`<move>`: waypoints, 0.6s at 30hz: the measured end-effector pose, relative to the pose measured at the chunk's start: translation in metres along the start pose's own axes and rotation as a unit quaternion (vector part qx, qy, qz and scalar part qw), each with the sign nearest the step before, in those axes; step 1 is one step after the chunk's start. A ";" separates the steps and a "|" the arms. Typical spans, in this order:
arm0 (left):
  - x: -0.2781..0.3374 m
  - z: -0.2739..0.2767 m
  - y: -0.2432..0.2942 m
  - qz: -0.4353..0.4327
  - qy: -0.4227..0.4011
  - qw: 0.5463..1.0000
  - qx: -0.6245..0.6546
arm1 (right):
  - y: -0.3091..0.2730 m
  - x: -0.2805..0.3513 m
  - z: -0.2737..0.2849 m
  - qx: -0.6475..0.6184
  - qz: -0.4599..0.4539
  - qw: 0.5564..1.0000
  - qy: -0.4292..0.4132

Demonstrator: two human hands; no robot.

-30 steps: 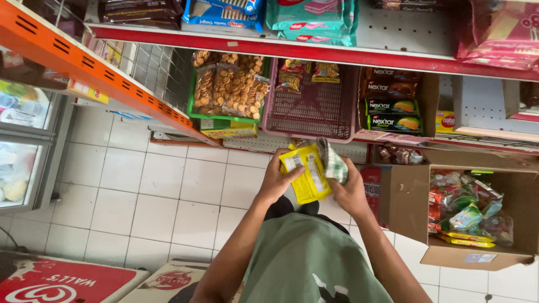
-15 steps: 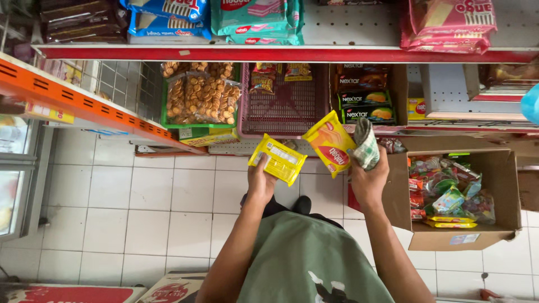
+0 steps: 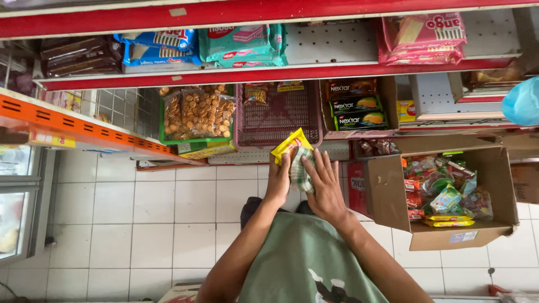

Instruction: The person takes packaged snack items from a cardboard box, scans each with a handheld barcode scanner, wipes the package with a cloth, and places it on a store shelf. The person handles multiple snack brands including Tango and Nabati, repeating the scan-wipe-place cycle for each item.

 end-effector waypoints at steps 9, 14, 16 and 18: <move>-0.004 -0.006 0.023 0.033 -0.061 0.996 -0.061 | 0.079 -0.011 0.029 -0.229 -0.191 0.955 0.005; -0.015 -0.012 0.029 0.043 -0.036 0.994 -0.090 | 0.091 0.001 0.017 -0.288 -0.208 0.935 -0.010; -0.018 -0.009 0.034 0.025 -0.016 0.994 -0.109 | 0.099 0.006 0.017 -0.284 -0.207 0.936 -0.021; -0.022 -0.007 0.040 0.002 -0.006 0.992 -0.123 | 0.110 0.013 0.021 -0.299 -0.217 0.929 -0.021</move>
Point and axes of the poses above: each hand's wrist, its own x-axis away from the middle knuckle, its own z-axis out of the back of the hand, y = z × x, the point moved 9 cm from there along -x, towards the middle knuckle, and after that the axes turned 5 degrees about -y, right-handed, at the moved point
